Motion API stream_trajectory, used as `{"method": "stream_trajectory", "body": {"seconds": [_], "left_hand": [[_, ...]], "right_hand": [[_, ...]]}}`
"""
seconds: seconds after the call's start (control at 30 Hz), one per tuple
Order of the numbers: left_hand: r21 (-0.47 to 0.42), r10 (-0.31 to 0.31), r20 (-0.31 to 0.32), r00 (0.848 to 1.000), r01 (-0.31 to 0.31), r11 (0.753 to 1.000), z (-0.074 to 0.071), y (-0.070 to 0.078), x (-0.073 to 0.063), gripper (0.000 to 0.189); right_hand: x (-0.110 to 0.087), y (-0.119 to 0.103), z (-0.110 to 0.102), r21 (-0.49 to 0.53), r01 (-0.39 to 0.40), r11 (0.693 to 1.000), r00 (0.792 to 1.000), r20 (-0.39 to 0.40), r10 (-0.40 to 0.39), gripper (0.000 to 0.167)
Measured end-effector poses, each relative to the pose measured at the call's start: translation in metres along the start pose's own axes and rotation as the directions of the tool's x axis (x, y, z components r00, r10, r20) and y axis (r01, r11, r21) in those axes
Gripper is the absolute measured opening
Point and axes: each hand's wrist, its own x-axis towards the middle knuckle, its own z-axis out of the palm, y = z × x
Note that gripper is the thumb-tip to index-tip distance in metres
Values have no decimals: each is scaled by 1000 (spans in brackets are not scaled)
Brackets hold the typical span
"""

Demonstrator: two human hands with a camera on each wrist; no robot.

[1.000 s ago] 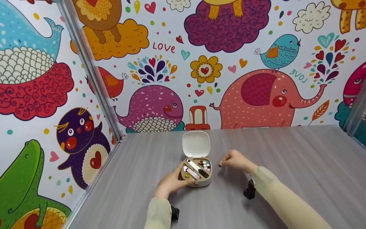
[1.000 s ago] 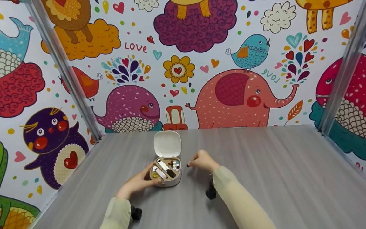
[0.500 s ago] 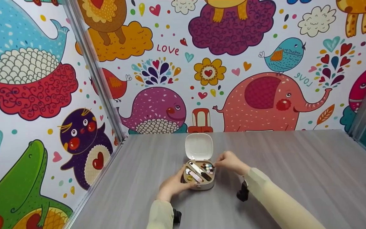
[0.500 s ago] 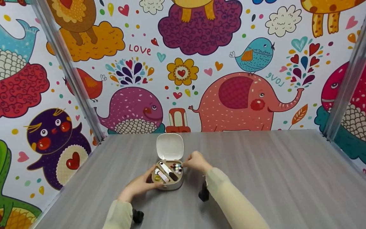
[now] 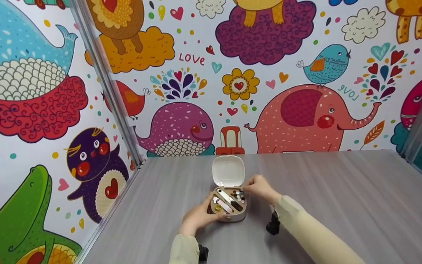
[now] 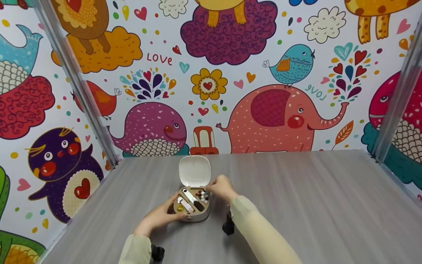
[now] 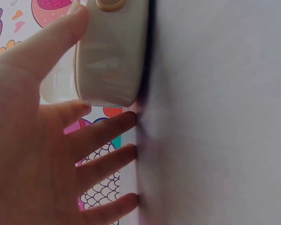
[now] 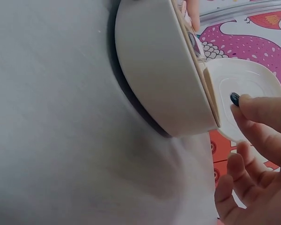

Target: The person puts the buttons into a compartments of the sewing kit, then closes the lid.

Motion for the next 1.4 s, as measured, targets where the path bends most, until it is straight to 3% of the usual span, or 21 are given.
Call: {"method": "stream_trajectory", "body": {"seconds": [0.43, 0.73, 1.4], "left_hand": [[12, -3, -17, 1000, 3, 1000, 3, 1, -3, 97], [22, -4, -15, 1000, 4, 1000, 3, 1, -3, 97], [9, -8, -20, 1000, 8, 1000, 0, 2, -3, 97]], "right_hand": [[3, -2, 14, 9, 90, 996, 994, -61, -89, 15], [4, -2, 21, 10, 100, 995, 989, -114, -99, 8], [10, -2, 40, 40, 15, 999, 985, -170, -8, 6]]}}
